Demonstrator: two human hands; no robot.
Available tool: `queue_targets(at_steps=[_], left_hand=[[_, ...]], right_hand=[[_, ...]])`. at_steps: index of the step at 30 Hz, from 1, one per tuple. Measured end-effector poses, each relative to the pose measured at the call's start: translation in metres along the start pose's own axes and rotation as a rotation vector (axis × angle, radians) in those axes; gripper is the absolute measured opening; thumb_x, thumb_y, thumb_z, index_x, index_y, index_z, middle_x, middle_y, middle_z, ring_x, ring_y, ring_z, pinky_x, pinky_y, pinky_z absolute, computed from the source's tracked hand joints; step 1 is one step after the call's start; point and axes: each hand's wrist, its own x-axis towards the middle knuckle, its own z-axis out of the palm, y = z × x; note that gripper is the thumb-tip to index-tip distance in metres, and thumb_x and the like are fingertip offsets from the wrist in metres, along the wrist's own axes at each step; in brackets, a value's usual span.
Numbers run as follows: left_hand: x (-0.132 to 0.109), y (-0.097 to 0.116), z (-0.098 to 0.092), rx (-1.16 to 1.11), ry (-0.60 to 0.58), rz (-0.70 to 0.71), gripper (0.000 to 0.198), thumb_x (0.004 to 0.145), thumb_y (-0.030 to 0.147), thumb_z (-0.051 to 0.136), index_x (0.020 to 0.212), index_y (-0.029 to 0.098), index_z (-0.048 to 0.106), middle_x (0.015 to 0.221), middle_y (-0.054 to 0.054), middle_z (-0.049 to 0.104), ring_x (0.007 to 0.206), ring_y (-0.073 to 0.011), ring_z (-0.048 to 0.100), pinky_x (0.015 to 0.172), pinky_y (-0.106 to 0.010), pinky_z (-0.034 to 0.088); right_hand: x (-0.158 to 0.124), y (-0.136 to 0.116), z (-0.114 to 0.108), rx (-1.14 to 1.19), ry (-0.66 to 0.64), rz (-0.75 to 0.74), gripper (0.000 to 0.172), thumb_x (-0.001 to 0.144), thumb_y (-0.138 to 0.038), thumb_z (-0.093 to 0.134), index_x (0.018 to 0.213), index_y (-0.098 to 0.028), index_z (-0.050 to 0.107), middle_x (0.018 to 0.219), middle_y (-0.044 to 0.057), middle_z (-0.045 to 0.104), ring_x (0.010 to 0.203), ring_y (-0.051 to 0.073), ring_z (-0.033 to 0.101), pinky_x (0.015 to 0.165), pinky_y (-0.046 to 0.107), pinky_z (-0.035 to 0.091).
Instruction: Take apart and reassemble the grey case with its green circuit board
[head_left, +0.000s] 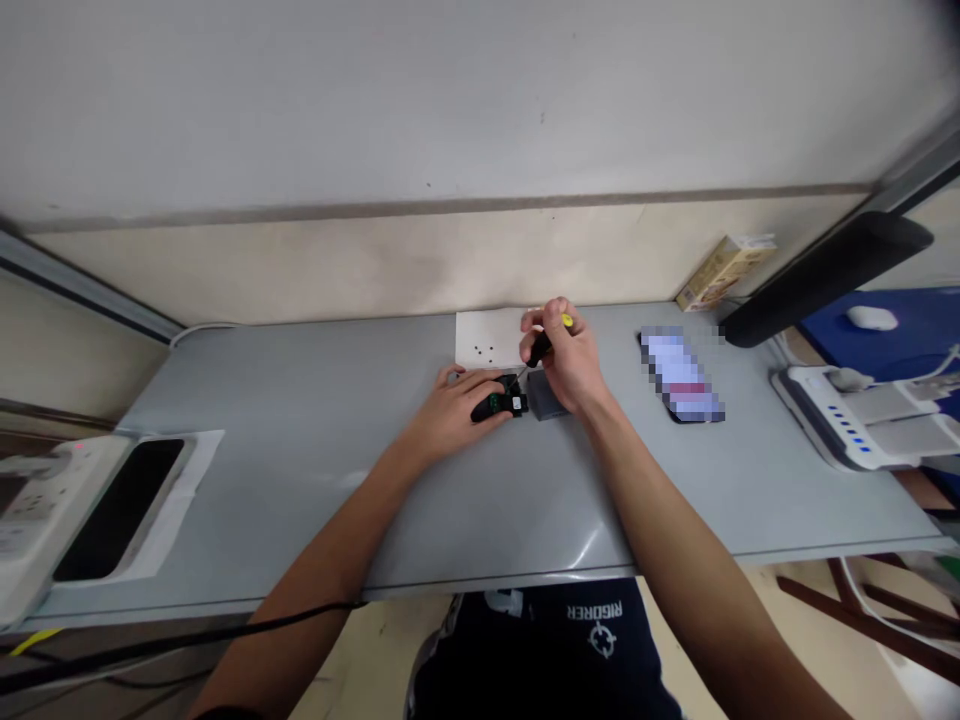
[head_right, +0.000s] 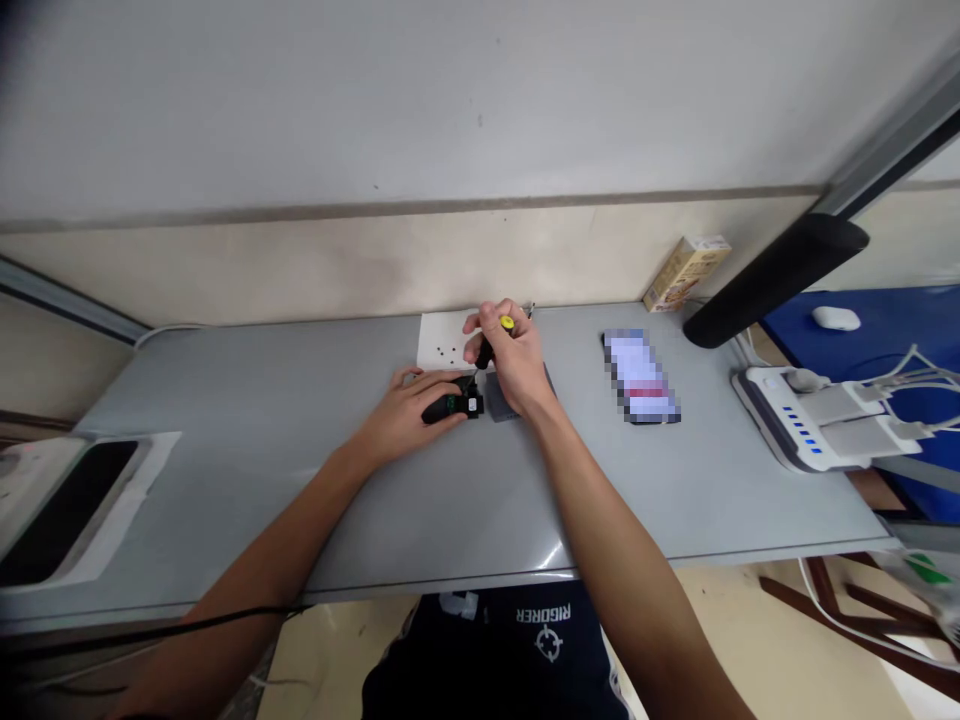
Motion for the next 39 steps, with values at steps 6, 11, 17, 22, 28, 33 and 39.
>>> queue_targets(at_steps=[6,11,17,22,28,33,39], left_hand=[[0.000,0.000,0.000,0.003,-0.011,-0.003,0.026,0.100,0.045,0.061,0.118,0.027,0.066,0.144,-0.005,0.064,0.129,-0.0249,0.061,0.118,-0.048,0.030],[0.001,-0.001,0.001,0.001,0.007,0.000,0.025,0.100,0.044,0.061,0.117,0.027,0.067,0.143,-0.005,0.064,0.127,-0.0252,0.063,0.119,-0.049,0.030],[0.000,-0.002,0.001,0.010,-0.008,0.001,0.026,0.101,0.047,0.059,0.117,0.028,0.067,0.144,-0.006,0.064,0.129,-0.0249,0.062,0.118,-0.048,0.030],[0.001,-0.001,-0.003,0.015,-0.021,0.012,0.027,0.102,0.046,0.058,0.118,0.028,0.068,0.144,-0.006,0.064,0.130,-0.0250,0.061,0.118,-0.049,0.030],[0.000,0.000,-0.007,0.049,-0.048,0.030,0.029,0.101,0.047,0.058,0.121,0.028,0.069,0.144,-0.007,0.063,0.131,-0.0264,0.060,0.118,-0.050,0.032],[-0.004,-0.007,-0.017,0.024,0.019,0.008,0.028,0.102,0.045,0.056,0.120,0.028,0.068,0.147,-0.006,0.061,0.129,-0.0252,0.061,0.118,-0.050,0.031],[-0.006,-0.030,-0.029,0.019,0.256,-0.116,0.029,0.108,0.034,0.041,0.111,0.023,0.068,0.121,-0.006,0.073,0.115,-0.0223,0.066,0.105,-0.043,0.043]], right_hand=[[0.003,0.001,0.001,-0.073,0.082,-0.032,0.056,0.085,-0.081,0.054,0.076,-0.025,0.049,0.062,-0.004,0.047,0.049,0.010,0.045,0.051,0.028,0.041],[0.005,-0.002,-0.003,0.060,-0.014,0.058,0.044,0.089,-0.069,0.058,0.099,-0.028,0.067,0.077,0.000,0.055,0.067,0.014,0.056,0.066,0.030,0.051],[0.001,-0.001,-0.001,-0.007,-0.041,0.033,0.040,0.081,-0.058,0.077,0.088,-0.027,0.052,0.091,-0.003,0.061,0.071,0.012,0.061,0.066,0.028,0.049],[0.001,-0.001,-0.005,-0.380,0.087,-0.169,0.036,0.093,-0.057,0.063,0.083,-0.025,0.049,0.072,-0.004,0.051,0.065,0.012,0.049,0.066,0.027,0.042],[0.010,-0.002,-0.037,-0.707,0.108,-0.176,0.032,0.092,-0.056,0.064,0.089,-0.024,0.065,0.066,-0.003,0.054,0.062,0.015,0.045,0.061,0.028,0.036],[0.017,0.003,-0.047,-0.584,0.215,-0.195,0.036,0.094,-0.060,0.060,0.097,-0.024,0.064,0.072,-0.003,0.060,0.063,0.014,0.052,0.061,0.027,0.041],[0.016,0.012,-0.043,-0.695,0.211,-0.156,0.037,0.096,-0.060,0.056,0.105,-0.025,0.063,0.077,-0.002,0.066,0.070,0.014,0.060,0.069,0.028,0.045]])
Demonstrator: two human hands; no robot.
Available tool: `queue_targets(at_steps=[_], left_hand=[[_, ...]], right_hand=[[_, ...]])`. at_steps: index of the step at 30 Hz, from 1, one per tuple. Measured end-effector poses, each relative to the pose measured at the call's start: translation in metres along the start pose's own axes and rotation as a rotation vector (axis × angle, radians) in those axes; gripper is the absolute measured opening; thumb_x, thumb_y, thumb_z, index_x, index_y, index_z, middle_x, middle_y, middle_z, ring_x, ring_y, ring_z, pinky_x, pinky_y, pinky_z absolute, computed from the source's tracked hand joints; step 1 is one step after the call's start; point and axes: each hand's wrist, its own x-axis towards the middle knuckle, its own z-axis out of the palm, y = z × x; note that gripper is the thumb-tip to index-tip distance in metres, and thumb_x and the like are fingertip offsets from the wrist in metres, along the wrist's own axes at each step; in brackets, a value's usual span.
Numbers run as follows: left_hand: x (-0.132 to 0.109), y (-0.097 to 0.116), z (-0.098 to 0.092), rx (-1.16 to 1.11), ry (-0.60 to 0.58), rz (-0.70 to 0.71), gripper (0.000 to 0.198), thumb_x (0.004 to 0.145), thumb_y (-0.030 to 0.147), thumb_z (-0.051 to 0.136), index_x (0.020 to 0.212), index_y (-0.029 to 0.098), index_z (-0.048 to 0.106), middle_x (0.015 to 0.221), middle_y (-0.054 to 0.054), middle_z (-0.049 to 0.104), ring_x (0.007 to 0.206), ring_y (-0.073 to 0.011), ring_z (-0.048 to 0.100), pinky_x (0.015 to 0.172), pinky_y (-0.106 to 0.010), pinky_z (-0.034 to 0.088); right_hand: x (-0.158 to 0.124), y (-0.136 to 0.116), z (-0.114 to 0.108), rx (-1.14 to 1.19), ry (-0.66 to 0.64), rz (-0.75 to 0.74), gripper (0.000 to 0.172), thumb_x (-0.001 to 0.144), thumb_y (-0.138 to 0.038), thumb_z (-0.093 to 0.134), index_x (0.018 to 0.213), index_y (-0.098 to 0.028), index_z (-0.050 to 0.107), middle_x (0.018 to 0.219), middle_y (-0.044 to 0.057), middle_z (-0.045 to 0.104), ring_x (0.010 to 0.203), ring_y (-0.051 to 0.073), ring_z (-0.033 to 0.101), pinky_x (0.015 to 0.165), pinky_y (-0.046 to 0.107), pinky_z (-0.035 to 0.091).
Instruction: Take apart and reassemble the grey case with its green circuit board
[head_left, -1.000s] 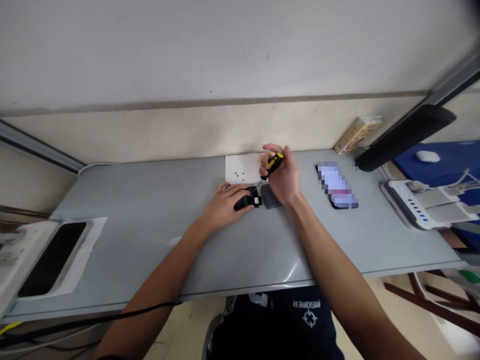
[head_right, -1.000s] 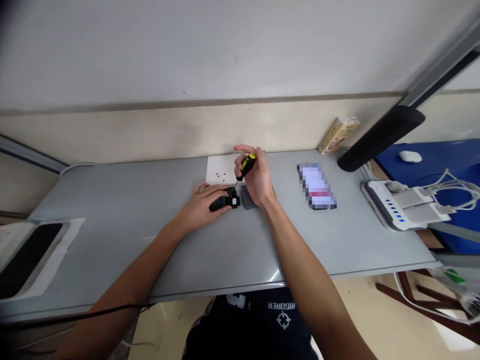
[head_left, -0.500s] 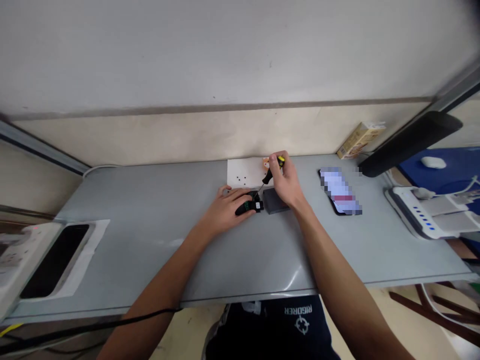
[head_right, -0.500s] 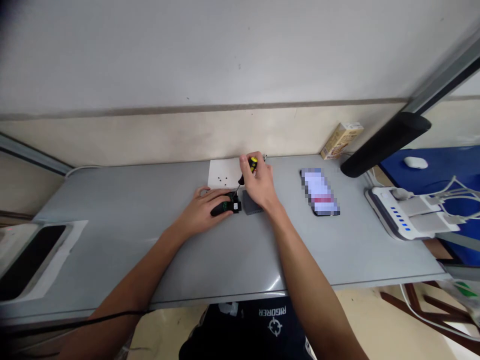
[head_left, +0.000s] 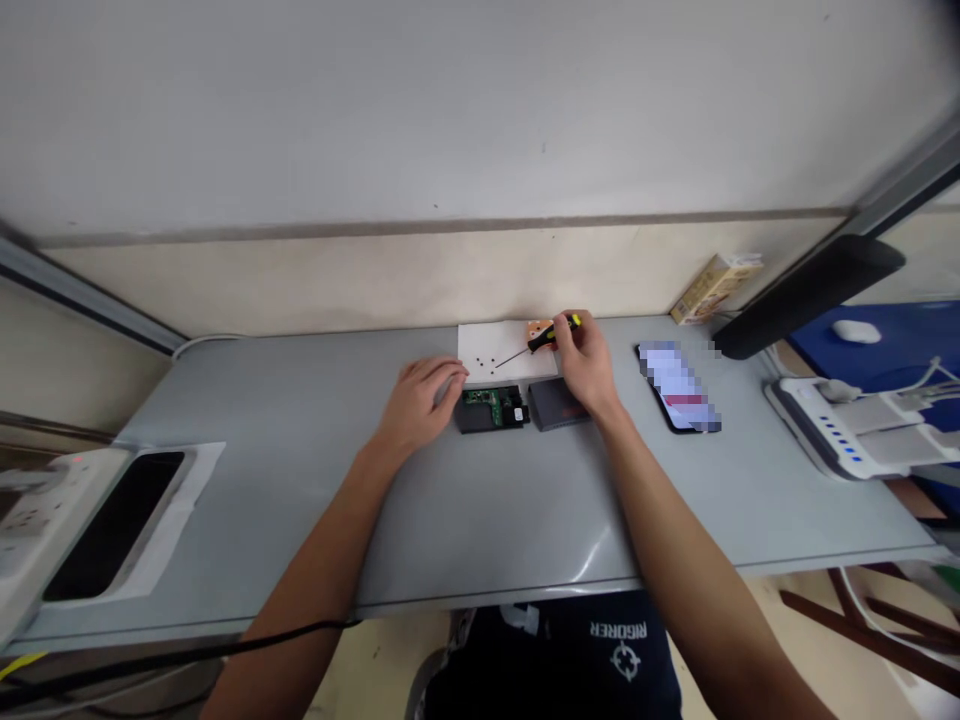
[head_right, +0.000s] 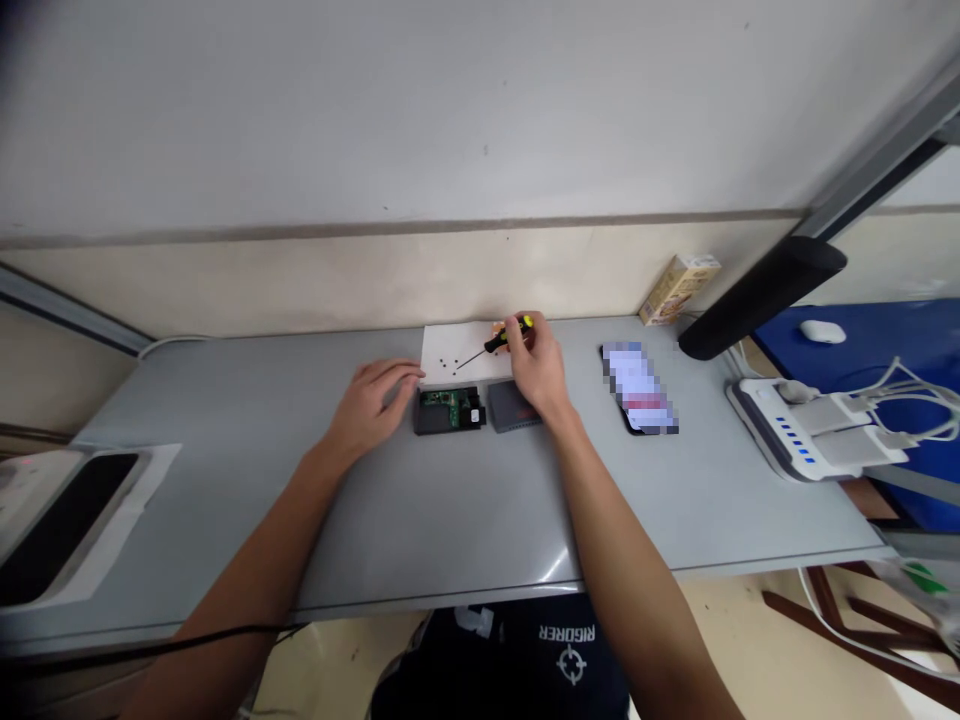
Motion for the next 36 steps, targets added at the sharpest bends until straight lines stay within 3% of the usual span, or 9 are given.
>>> queue_targets(at_steps=[3,11,16,30,36], left_hand=[[0.001,-0.006,0.001,0.015,0.015,-0.024,0.029,0.107,0.035,0.043,0.107,0.021,0.069,0.108,-0.007,0.074,0.105,-0.0232,0.067,0.096,-0.041,0.049],[-0.001,0.003,0.014,-0.082,0.010,-0.046,0.020,0.100,0.035,0.056,0.111,0.022,0.069,0.112,-0.006,0.073,0.106,-0.0226,0.067,0.099,-0.040,0.050],[0.000,-0.003,0.020,-0.152,0.046,-0.089,0.012,0.096,0.032,0.064,0.100,0.022,0.070,0.102,-0.004,0.074,0.096,-0.0210,0.068,0.092,-0.038,0.053],[0.001,-0.010,0.018,-0.327,0.099,-0.127,0.011,0.095,0.032,0.068,0.097,0.024,0.073,0.100,-0.003,0.074,0.096,-0.0192,0.069,0.091,-0.036,0.054],[0.001,-0.015,0.016,-0.304,0.102,-0.109,0.009,0.095,0.030,0.067,0.095,0.024,0.074,0.100,-0.002,0.074,0.095,-0.0186,0.068,0.092,-0.036,0.054]], right_hand=[[-0.002,0.000,0.003,0.011,-0.025,0.014,0.039,0.095,-0.061,0.056,0.105,-0.024,0.064,0.078,-0.002,0.067,0.072,0.014,0.062,0.070,0.029,0.045],[-0.006,-0.012,0.011,0.189,-0.064,0.010,0.038,0.096,-0.060,0.055,0.101,-0.023,0.062,0.077,-0.001,0.064,0.068,0.012,0.057,0.061,0.026,0.042],[-0.009,-0.012,0.017,0.217,-0.093,0.022,0.039,0.095,-0.061,0.057,0.100,-0.023,0.063,0.080,0.000,0.063,0.066,0.011,0.055,0.059,0.026,0.042],[-0.009,-0.013,0.017,0.253,-0.075,0.054,0.039,0.095,-0.062,0.057,0.099,-0.024,0.063,0.081,0.001,0.066,0.068,0.013,0.058,0.058,0.026,0.043],[-0.009,-0.010,0.017,0.257,-0.069,0.049,0.038,0.095,-0.061,0.057,0.098,-0.023,0.063,0.081,0.001,0.066,0.067,0.012,0.056,0.058,0.027,0.043]])
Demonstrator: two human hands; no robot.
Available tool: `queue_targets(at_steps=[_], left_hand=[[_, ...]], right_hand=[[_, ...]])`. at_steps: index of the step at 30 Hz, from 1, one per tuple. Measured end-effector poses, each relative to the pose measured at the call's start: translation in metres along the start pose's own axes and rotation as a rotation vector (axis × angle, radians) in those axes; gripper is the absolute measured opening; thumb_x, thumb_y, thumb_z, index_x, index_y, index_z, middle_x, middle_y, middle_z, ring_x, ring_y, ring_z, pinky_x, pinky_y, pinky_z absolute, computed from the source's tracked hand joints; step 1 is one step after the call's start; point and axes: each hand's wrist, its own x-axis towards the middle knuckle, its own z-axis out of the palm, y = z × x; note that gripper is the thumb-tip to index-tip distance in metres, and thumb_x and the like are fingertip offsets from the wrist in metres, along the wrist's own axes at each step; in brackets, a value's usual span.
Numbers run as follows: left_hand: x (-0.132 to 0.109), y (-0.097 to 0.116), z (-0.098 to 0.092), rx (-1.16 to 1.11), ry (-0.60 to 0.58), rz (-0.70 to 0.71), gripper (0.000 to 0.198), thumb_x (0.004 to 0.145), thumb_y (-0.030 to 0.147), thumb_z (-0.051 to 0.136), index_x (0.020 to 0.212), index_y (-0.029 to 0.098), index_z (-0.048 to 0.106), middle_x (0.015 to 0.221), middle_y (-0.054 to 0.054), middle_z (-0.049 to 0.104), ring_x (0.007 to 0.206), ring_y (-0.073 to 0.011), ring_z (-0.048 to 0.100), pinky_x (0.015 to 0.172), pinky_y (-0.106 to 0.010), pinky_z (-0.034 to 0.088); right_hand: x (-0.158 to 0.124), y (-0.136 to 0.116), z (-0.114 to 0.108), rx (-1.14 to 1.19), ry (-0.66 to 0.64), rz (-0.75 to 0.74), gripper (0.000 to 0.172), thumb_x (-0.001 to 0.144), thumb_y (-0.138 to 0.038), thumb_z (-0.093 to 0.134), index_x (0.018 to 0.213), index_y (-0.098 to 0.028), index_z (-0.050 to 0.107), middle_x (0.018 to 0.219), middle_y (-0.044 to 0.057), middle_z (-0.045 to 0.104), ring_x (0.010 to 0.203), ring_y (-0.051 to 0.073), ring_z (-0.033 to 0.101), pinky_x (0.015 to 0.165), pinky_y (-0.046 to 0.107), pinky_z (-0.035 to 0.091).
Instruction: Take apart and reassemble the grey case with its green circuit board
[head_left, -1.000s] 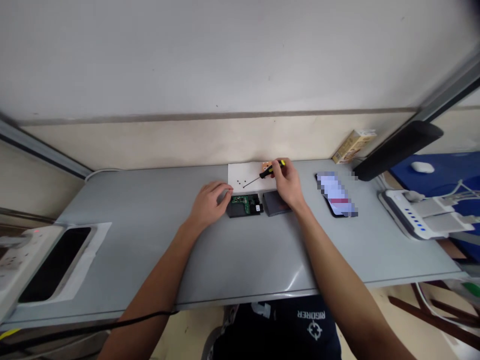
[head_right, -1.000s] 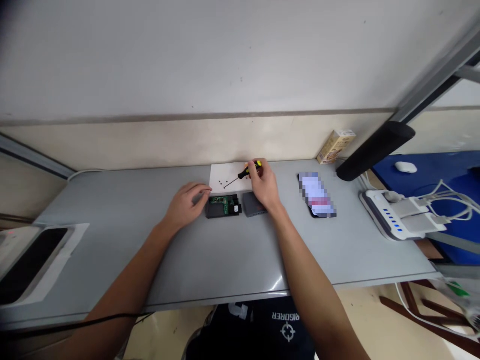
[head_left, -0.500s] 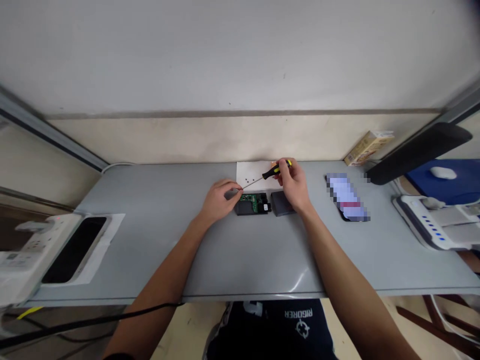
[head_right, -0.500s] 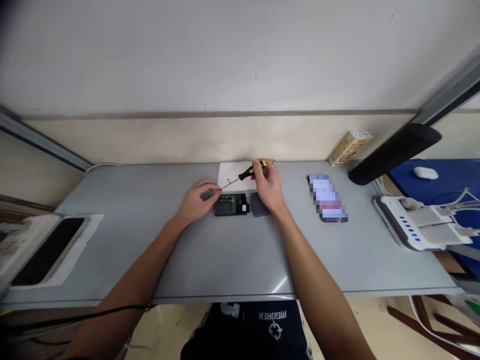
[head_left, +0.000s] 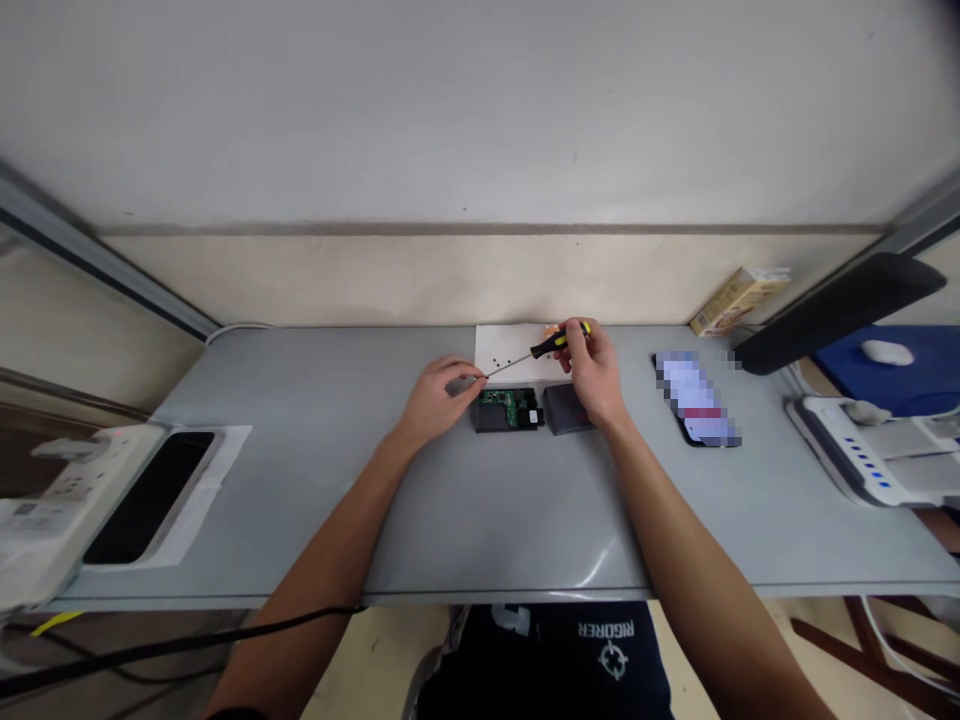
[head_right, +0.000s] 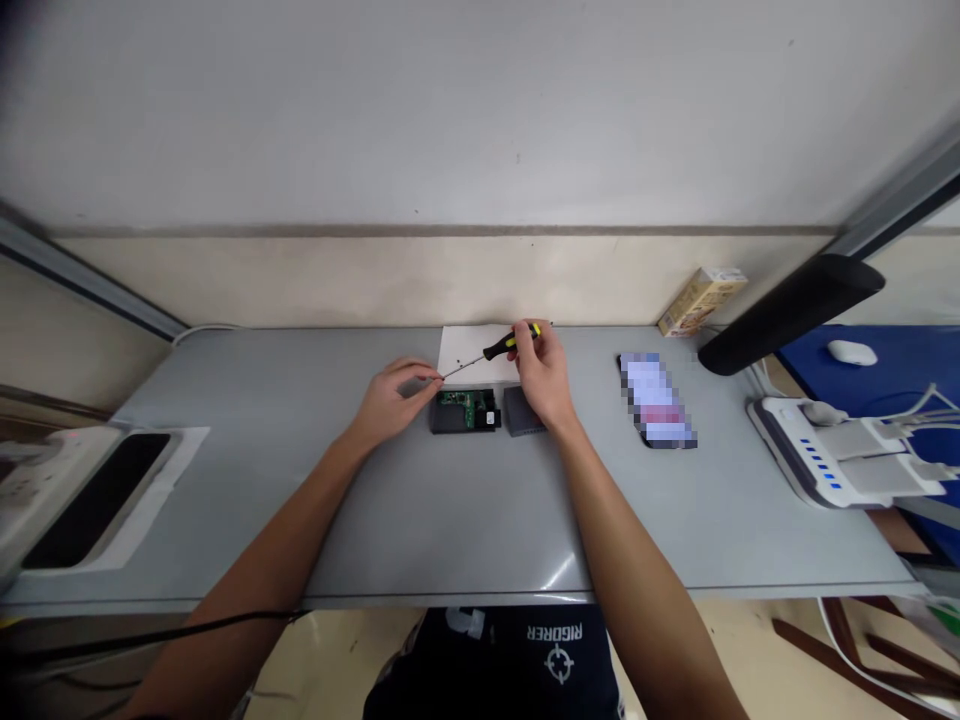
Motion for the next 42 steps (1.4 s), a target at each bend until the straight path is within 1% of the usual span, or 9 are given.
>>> queue_targets(at_steps=[4,8,14,19,23,29,36,39,42], left_hand=[[-0.0001,0.0031,-0.0013,0.003,-0.015,0.014,0.008,0.095,0.029,0.067,0.094,0.024,0.073,0.099,-0.002,0.073,0.095,-0.0187,0.068,0.093,-0.037,0.053],[-0.0006,0.0052,0.0009,-0.010,-0.030,0.005,0.010,0.094,0.032,0.069,0.098,0.024,0.073,0.101,-0.003,0.074,0.096,-0.0190,0.068,0.093,-0.037,0.053],[-0.0012,0.0039,0.0063,-0.043,0.014,-0.032,0.011,0.093,0.034,0.070,0.098,0.024,0.074,0.094,-0.002,0.073,0.089,-0.0179,0.068,0.087,-0.035,0.054],[-0.0010,0.0049,0.0068,-0.065,-0.008,-0.063,0.014,0.094,0.038,0.070,0.093,0.024,0.074,0.096,-0.002,0.074,0.092,-0.0185,0.068,0.087,-0.035,0.054],[-0.0009,0.0053,0.0057,-0.068,-0.007,-0.077,0.015,0.094,0.037,0.068,0.091,0.023,0.074,0.094,-0.002,0.074,0.090,-0.0183,0.068,0.087,-0.035,0.054],[-0.0008,0.0041,0.0037,-0.040,0.012,-0.055,0.011,0.094,0.032,0.068,0.098,0.024,0.075,0.095,-0.002,0.073,0.088,-0.0178,0.068,0.087,-0.035,0.055],[0.0000,0.0031,0.0021,0.023,-0.042,-0.007,0.012,0.096,0.031,0.065,0.097,0.025,0.075,0.101,-0.002,0.075,0.095,-0.0195,0.070,0.092,-0.038,0.054],[-0.0002,0.0011,0.0021,0.062,-0.046,0.025,0.012,0.096,0.030,0.064,0.098,0.025,0.075,0.102,-0.002,0.076,0.097,-0.0199,0.070,0.095,-0.039,0.052],[-0.0007,-0.0008,0.0032,0.084,-0.038,0.054,0.012,0.096,0.029,0.064,0.097,0.025,0.075,0.101,-0.002,0.076,0.096,-0.0197,0.070,0.094,-0.039,0.051]], right_hand=[[-0.0009,-0.0005,0.0008,0.007,-0.013,0.008,0.038,0.095,-0.061,0.058,0.098,-0.023,0.063,0.082,0.002,0.066,0.068,0.012,0.057,0.059,0.027,0.043],[-0.0017,-0.0023,0.0007,-0.007,-0.003,-0.003,0.038,0.096,-0.061,0.056,0.098,-0.023,0.063,0.080,0.002,0.065,0.067,0.012,0.056,0.059,0.027,0.043],[-0.0017,-0.0049,0.0000,-0.009,0.000,0.003,0.039,0.095,-0.063,0.056,0.098,-0.024,0.062,0.079,0.001,0.065,0.067,0.013,0.057,0.056,0.026,0.042],[-0.0015,-0.0031,0.0004,-0.016,-0.006,0.007,0.041,0.094,-0.065,0.056,0.098,-0.024,0.062,0.079,0.001,0.065,0.066,0.012,0.056,0.055,0.025,0.041],[-0.0017,-0.0012,0.0008,-0.024,-0.012,0.003,0.042,0.095,-0.065,0.055,0.099,-0.024,0.062,0.078,0.001,0.065,0.066,0.012,0.056,0.057,0.026,0.042],[-0.0010,-0.0022,0.0003,-0.026,0.003,-0.009,0.040,0.096,-0.063,0.055,0.099,-0.024,0.062,0.079,0.001,0.065,0.066,0.012,0.055,0.059,0.028,0.043],[-0.0017,-0.0012,0.0004,-0.050,-0.003,-0.023,0.040,0.095,-0.063,0.056,0.100,-0.024,0.062,0.079,0.000,0.063,0.069,0.013,0.058,0.061,0.027,0.044],[-0.0023,-0.0037,0.0008,-0.038,-0.011,-0.048,0.038,0.096,-0.061,0.056,0.099,-0.023,0.062,0.082,0.000,0.063,0.068,0.011,0.058,0.063,0.027,0.045],[-0.0025,-0.0058,0.0010,-0.035,0.002,-0.052,0.037,0.096,-0.060,0.056,0.100,-0.024,0.062,0.084,0.000,0.065,0.068,0.011,0.058,0.063,0.028,0.045]])
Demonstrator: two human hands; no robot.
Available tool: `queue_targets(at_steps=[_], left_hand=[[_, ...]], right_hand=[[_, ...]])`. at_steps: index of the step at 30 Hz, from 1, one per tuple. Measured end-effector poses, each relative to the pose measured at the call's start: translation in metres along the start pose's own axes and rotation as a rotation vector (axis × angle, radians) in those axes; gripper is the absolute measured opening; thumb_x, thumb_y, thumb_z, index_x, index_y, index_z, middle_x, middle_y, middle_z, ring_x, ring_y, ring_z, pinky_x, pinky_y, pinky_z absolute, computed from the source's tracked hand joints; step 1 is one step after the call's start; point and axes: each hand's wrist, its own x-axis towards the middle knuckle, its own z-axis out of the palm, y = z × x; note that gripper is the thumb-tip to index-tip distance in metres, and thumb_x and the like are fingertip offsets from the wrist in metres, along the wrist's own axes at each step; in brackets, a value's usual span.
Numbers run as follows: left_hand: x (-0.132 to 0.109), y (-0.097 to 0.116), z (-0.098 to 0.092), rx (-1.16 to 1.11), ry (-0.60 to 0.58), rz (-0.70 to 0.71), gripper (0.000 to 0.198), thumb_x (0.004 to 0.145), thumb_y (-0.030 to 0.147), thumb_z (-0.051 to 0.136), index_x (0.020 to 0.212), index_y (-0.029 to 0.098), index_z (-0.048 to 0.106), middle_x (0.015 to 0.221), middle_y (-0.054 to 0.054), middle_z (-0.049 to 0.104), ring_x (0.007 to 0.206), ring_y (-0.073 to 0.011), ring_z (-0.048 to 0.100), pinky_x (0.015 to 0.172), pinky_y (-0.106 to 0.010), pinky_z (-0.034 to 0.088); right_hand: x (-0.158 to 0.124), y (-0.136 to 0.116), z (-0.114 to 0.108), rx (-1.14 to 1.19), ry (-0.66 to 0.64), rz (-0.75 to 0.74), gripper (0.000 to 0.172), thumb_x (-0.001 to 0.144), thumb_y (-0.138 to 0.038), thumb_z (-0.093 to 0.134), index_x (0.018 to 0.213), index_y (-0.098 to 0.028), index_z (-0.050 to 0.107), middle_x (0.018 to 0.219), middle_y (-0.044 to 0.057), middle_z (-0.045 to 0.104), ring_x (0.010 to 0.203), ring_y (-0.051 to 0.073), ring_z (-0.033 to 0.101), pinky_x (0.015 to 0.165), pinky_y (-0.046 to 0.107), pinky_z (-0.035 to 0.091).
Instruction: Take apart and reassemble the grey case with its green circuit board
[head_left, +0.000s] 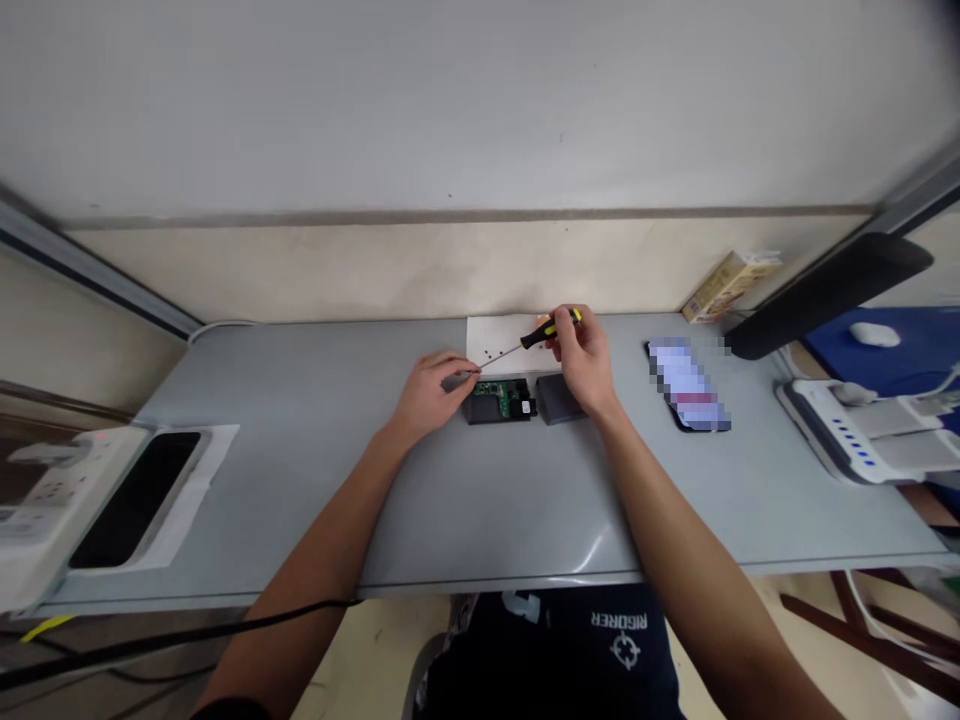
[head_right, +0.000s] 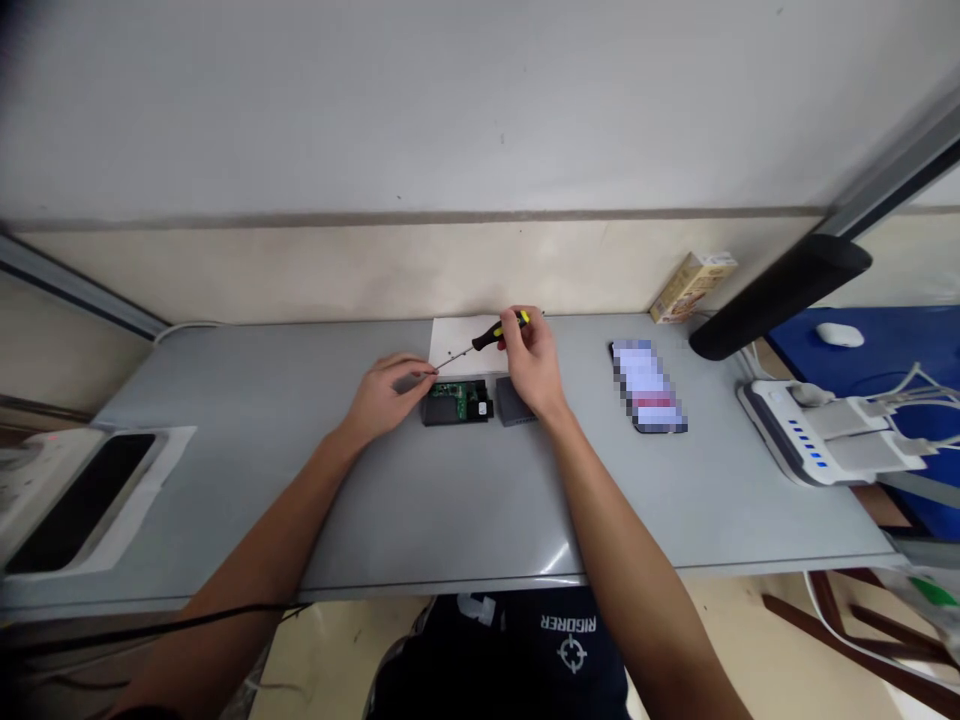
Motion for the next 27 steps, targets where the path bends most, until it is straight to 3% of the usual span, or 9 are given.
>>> queue_targets(at_steps=[27], left_hand=[[-0.0004,0.0045,-0.0010,0.027,0.004,0.005,0.010,0.095,0.026,0.062,0.094,0.024,0.072,0.100,-0.002,0.077,0.095,-0.0201,0.070,0.093,-0.040,0.050]], right_hand=[[-0.0013,-0.0027,0.0012,-0.033,-0.024,-0.023,0.038,0.096,-0.062,0.056,0.100,-0.024,0.062,0.082,0.000,0.063,0.070,0.012,0.060,0.063,0.028,0.045]])
